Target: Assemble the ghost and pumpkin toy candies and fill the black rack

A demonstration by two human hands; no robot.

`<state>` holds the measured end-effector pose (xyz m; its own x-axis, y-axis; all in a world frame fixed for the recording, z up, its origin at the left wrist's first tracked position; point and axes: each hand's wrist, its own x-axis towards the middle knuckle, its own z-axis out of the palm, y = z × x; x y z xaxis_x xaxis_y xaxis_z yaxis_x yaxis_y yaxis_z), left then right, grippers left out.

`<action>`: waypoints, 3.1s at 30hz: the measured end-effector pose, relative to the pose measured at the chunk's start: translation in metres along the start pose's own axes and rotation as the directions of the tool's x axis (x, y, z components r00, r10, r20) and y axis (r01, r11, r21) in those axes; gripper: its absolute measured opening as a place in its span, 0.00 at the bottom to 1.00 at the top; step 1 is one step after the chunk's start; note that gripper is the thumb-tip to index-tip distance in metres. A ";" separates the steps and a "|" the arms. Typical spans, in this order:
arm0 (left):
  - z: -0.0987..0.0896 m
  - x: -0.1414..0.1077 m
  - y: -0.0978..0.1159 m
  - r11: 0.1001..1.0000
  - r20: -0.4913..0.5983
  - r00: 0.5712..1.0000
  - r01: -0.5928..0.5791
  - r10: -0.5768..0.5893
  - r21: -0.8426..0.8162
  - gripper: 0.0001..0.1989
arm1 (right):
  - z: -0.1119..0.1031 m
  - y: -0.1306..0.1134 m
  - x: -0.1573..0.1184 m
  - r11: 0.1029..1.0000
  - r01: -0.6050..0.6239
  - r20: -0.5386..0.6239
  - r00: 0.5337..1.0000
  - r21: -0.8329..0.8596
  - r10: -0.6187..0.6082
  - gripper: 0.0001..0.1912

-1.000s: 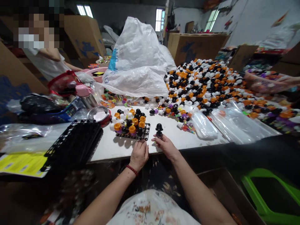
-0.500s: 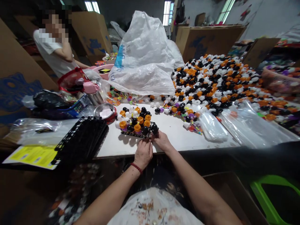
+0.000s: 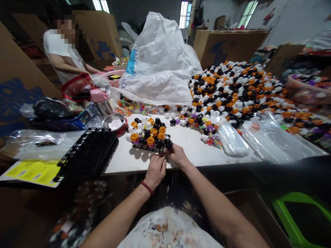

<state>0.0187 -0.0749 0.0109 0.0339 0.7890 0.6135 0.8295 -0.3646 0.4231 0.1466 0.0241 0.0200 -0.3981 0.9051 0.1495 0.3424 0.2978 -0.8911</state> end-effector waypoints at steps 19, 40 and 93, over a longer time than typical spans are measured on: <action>-0.061 0.101 0.009 0.913 0.265 0.947 -0.264 0.184 0.310 0.14 | 0.006 -0.010 0.002 0.951 0.131 0.024 0.991 -0.281 -0.129 0.05; -0.091 0.106 -0.020 0.965 0.348 0.914 -0.249 0.209 0.075 0.26 | 0.015 0.007 0.003 0.973 0.196 -0.012 0.980 -0.125 -0.199 0.04; -0.071 0.108 -0.007 0.870 0.272 0.922 -0.359 0.275 0.339 0.19 | -0.129 0.058 -0.031 0.559 -0.216 -0.355 0.923 -0.800 -0.151 0.05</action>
<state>-0.0229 -0.0225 0.1219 0.4110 0.7620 0.5004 0.8980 -0.4330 -0.0782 0.2886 0.0520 0.0193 -0.1174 0.8976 0.4248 0.9586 0.2142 -0.1878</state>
